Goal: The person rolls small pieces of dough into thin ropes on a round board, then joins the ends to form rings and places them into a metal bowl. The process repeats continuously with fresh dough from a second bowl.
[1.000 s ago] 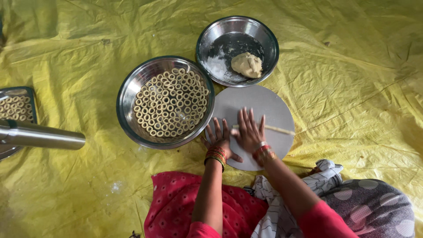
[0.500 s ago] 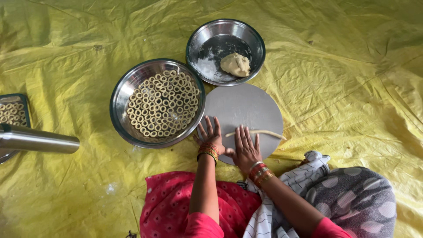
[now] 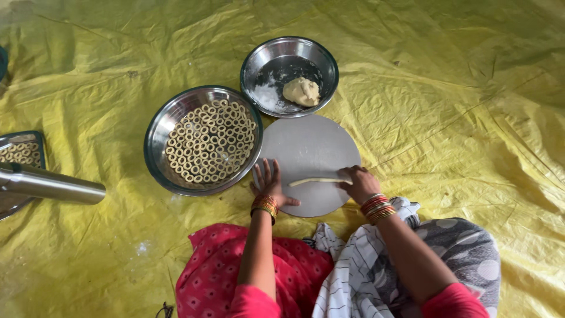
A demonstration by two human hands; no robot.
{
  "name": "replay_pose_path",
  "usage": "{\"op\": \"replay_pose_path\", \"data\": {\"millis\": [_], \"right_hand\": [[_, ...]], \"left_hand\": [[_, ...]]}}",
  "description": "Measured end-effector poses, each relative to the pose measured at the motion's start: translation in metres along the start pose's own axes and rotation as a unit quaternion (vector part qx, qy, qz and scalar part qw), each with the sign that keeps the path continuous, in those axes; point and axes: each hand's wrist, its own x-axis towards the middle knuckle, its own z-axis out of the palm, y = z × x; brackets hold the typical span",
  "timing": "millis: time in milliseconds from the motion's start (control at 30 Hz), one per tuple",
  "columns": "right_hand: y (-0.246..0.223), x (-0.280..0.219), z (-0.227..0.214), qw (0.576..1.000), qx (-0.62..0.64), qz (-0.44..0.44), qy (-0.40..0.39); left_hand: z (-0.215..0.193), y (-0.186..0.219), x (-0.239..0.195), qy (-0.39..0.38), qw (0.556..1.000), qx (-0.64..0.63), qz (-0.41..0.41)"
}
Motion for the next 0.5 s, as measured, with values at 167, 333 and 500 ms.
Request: {"op": "replay_pose_path", "data": {"millis": [167,333,500], "right_hand": [[-0.003,0.018,0.026,0.999,-0.013,0.03,-0.021],[-0.001,0.028,0.016,0.996,0.085,0.006,-0.035],[-0.011,0.011,0.007,0.996,0.007,0.03,-0.086]], "left_hand": [[0.042,0.011,-0.006,0.146,0.989,-0.025,0.027],[0.08,0.046,-0.002,0.289,0.934,0.042,0.205],[0.093,0.071,0.011,0.276,0.912,0.092,0.291]]}}
